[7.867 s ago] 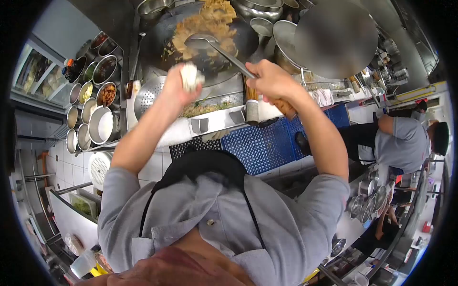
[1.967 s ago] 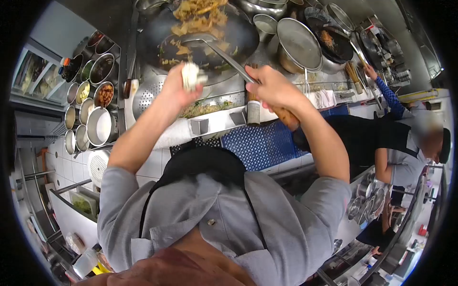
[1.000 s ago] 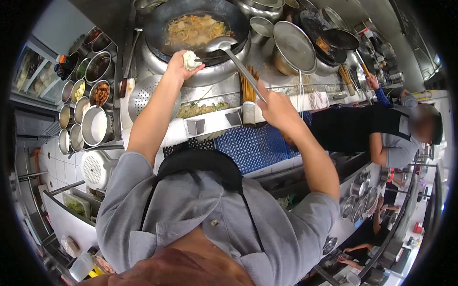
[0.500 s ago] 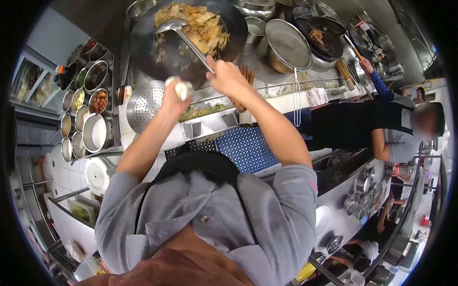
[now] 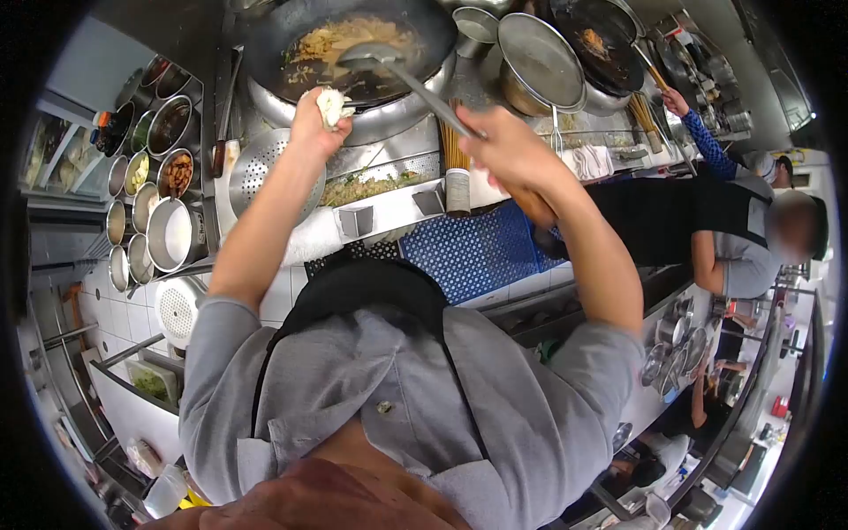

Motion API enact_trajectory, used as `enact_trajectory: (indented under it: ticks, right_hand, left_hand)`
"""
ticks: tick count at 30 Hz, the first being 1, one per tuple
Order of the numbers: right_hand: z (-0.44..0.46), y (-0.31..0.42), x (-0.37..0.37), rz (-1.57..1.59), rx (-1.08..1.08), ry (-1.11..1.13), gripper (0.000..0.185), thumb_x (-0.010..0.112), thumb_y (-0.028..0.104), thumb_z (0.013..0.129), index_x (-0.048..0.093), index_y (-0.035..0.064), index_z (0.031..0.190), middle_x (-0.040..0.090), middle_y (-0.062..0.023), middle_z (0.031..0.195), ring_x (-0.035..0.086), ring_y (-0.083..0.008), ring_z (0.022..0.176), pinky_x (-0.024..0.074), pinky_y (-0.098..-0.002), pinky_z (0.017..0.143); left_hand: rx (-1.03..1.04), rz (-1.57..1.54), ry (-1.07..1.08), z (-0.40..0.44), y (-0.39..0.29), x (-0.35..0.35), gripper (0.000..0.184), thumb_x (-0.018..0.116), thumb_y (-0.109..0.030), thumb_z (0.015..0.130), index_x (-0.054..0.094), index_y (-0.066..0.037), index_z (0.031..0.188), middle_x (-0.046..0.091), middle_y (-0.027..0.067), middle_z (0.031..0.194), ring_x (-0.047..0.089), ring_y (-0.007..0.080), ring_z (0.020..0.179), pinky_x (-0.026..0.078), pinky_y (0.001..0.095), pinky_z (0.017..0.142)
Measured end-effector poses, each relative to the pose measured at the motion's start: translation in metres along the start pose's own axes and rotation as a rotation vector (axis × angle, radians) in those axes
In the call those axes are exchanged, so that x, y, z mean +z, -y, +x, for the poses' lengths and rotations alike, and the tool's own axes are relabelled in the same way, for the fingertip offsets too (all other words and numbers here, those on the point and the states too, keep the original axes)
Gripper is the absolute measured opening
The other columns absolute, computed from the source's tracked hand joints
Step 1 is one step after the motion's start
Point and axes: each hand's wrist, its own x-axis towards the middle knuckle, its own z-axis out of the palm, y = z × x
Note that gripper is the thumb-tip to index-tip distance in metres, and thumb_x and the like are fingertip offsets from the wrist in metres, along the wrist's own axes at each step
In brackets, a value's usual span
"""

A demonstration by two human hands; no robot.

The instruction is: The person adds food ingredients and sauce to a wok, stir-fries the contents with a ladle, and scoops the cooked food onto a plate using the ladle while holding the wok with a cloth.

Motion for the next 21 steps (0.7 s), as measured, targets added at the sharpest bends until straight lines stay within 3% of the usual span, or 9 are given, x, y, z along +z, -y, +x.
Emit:
enact_trajectory:
  ticks: [4,7,9,11,14,15,17,18,21]
  right_hand:
    - [0.029,-0.014,0.005,-0.212,-0.11,-0.245,0.053,0.056,0.012,0.09,0.043,0.0075,0.141,0.048,-0.0023,0.062,0.048,-0.0105,0.043,0.041,-0.0277,0.037]
    - [-0.005,-0.001,-0.021,-0.097,-0.004,-0.086,0.049,0.057,0.014,0.089,0.047,0.0024,0.136,0.054,-0.0079,0.06,0.052,-0.0135,0.042,0.0447,-0.0314,0.04]
    - [-0.004,0.003,-0.026,-0.135,0.034,-0.002,0.053,0.058,0.014,0.089,0.044,0.0048,0.139,0.054,-0.007,0.062,0.051,-0.0127,0.042,0.0437,-0.0304,0.039]
    - [0.011,0.013,-0.018,-0.219,0.001,-0.018,0.054,0.056,0.015,0.089,0.042,0.0077,0.141,0.055,-0.0094,0.065,0.054,-0.0171,0.045,0.045,-0.0319,0.041]
    - [0.065,-0.009,0.008,-0.505,-0.17,-0.244,0.054,0.057,0.019,0.088,0.044,0.0067,0.139,0.063,-0.0204,0.076,0.061,-0.0281,0.053,0.0501,-0.0388,0.052]
    - [0.086,-0.034,0.017,-0.643,-0.361,-0.417,0.054,0.058,0.022,0.086,0.046,0.0056,0.137,0.064,-0.0268,0.088,0.064,-0.035,0.063,0.0516,-0.0422,0.061]
    - [0.069,-0.034,0.017,-0.554,-0.448,-0.468,0.054,0.058,0.019,0.087,0.045,0.0061,0.138,0.063,-0.0269,0.086,0.065,-0.0308,0.06,0.0514,-0.0408,0.059]
    - [0.045,-0.018,0.016,-0.366,-0.255,-0.327,0.054,0.058,0.017,0.089,0.043,0.0069,0.14,0.062,-0.0195,0.075,0.061,-0.0217,0.052,0.0496,-0.0354,0.051]
    - [0.002,0.008,0.027,-0.036,-0.094,-0.105,0.052,0.056,0.014,0.092,0.042,0.008,0.141,0.056,-0.0076,0.066,0.053,-0.0111,0.046,0.0441,-0.0282,0.042]
  left_hand:
    - [0.033,-0.071,-0.031,-0.024,0.039,-0.031,0.012,0.047,-0.025,0.089,0.056,-0.017,0.085,0.059,0.0023,0.07,0.059,0.0195,0.061,0.039,0.028,0.04]
    - [-0.115,0.092,-0.089,-0.084,0.024,-0.017,0.015,0.046,-0.027,0.09,0.056,-0.017,0.085,0.061,0.0028,0.072,0.06,0.0195,0.062,0.041,0.0277,0.04]
    - [-0.149,0.025,0.067,-0.068,-0.005,0.003,0.015,0.045,-0.027,0.091,0.056,-0.016,0.087,0.059,0.0008,0.071,0.058,0.0181,0.064,0.039,0.0306,0.045]
    - [-0.148,-0.048,0.2,-0.016,-0.013,0.004,0.016,0.046,-0.027,0.091,0.056,-0.016,0.087,0.06,0.0015,0.071,0.057,0.0185,0.063,0.039,0.0301,0.043]
    - [0.047,-0.012,-0.016,0.007,0.027,-0.011,0.012,0.048,-0.026,0.09,0.055,-0.016,0.089,0.061,0.0028,0.072,0.059,0.019,0.06,0.04,0.0305,0.04]
    - [-0.024,-0.079,0.14,0.021,0.04,-0.035,0.012,0.047,-0.026,0.09,0.054,-0.016,0.09,0.062,0.0032,0.072,0.059,0.019,0.058,0.04,0.03,0.037]
    - [-0.047,-0.01,-0.091,-0.046,0.044,-0.021,0.012,0.045,-0.025,0.09,0.054,-0.016,0.088,0.061,0.0028,0.07,0.058,0.0184,0.055,0.038,0.0285,0.035]
    - [-0.05,-0.013,-0.043,-0.051,0.029,-0.012,0.013,0.045,-0.025,0.09,0.054,-0.016,0.088,0.06,0.0027,0.07,0.058,0.0181,0.056,0.038,0.0282,0.035]
    - [-0.128,-0.018,0.037,-0.053,0.003,0.002,0.018,0.043,-0.028,0.092,0.053,-0.015,0.084,0.057,0.0016,0.067,0.055,0.0172,0.055,0.035,0.0282,0.035]
